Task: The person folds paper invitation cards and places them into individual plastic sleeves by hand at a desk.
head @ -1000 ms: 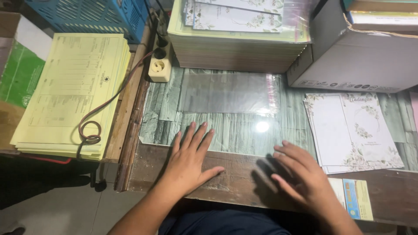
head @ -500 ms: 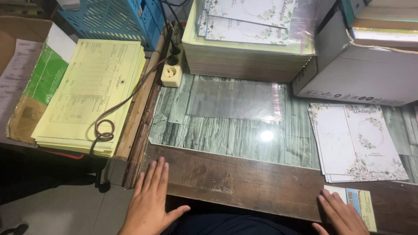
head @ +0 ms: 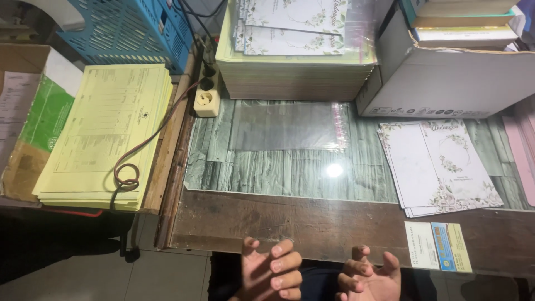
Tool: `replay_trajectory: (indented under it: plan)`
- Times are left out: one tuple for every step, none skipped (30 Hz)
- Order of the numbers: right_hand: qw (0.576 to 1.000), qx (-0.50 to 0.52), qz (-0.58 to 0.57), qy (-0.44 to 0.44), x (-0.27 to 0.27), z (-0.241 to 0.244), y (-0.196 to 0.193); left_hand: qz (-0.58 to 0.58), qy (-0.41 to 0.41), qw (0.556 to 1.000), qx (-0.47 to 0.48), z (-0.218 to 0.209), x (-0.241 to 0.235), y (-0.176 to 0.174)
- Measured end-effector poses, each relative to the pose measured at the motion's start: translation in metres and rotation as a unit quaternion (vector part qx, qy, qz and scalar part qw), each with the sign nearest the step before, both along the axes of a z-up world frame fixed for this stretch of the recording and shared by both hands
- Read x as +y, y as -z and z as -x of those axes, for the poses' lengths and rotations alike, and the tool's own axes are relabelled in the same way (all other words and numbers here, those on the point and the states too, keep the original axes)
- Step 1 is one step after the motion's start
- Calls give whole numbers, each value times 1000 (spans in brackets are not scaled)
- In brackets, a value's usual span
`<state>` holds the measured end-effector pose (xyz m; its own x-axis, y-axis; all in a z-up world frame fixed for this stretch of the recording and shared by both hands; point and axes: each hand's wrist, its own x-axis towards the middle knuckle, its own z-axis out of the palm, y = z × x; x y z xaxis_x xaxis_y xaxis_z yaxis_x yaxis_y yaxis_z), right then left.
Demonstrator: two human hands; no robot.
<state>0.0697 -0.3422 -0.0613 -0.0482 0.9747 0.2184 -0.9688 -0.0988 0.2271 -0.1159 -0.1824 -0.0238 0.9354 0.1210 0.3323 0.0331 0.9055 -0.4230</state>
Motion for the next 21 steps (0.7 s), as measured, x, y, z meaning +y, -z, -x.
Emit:
replay_trajectory:
  plan:
    - [1000, -1, -3, -1, 11, 3, -9, -3, -1, 1000, -1, -6, 1, -5]
    - [999, 22, -31, -27, 19, 7, -18, -17, 9, 1000, -19, -12, 0, -9]
    - [996, 45, -58, -53, 28, 11, -27, -31, 19, 999, -37, -18, -1, -13]
    - [996, 45, -59, -53, 34, 12, -36, -32, 18, 999, -37, -27, -2, -16]
    - [994, 49, -68, -73, 41, 13, -46, -33, 19, 997, -69, -36, -3, -19]
    - [991, 55, -78, -91, 47, 15, -55, -34, 22, 994, -100, -45, -4, -23]
    - [991, 56, -79, -89, 56, 23, -61, -34, 24, 994, -99, -52, -3, -27]
    - [983, 88, -145, -74, 63, 31, -66, -32, 29, 988, -146, -59, -4, -31]
    - [968, 119, -211, -58, 70, 39, -72, -30, 34, 980, -192, -65, -5, -36]
    - [969, 118, -212, -56, 77, 40, -73, -30, 37, 980, -193, -69, -3, -45]
    - [951, 116, -283, -47, 84, 41, -74, -19, 50, 977, -207, -73, -1, -54]
    - [929, 114, -351, -37, 89, 43, -75, -6, 63, 973, -220, -75, -1, -63]
    - [929, 114, -349, -36, 93, 46, -88, -4, 64, 973, -221, -80, 1, -68]
    - [925, 152, -347, 36, 98, 48, -100, -15, 54, 972, -229, -85, 4, -73]
    - [914, 189, -342, 109, 103, 51, -112, -26, 45, 970, -238, -90, 7, -79]
    - [915, 191, -340, 108, 108, 45, -114, -24, 43, 970, -237, -94, 10, -83]
    - [904, 173, -385, 68, 114, 40, -116, -38, 29, 968, -248, -97, 12, -87]
    - [889, 155, -429, 28, 120, 34, -117, -53, 16, 964, -259, -101, 15, -91]
    - [889, 155, -429, 27, 123, 32, -125, -53, 15, 964, -258, -102, 18, -95]
    - [885, 170, -431, 38, 127, 30, -132, -85, 2, 970, -227, -103, 22, -99]
    - [881, 185, -433, 48, 131, 28, -140, -117, -11, 974, -195, -104, 26, -103]
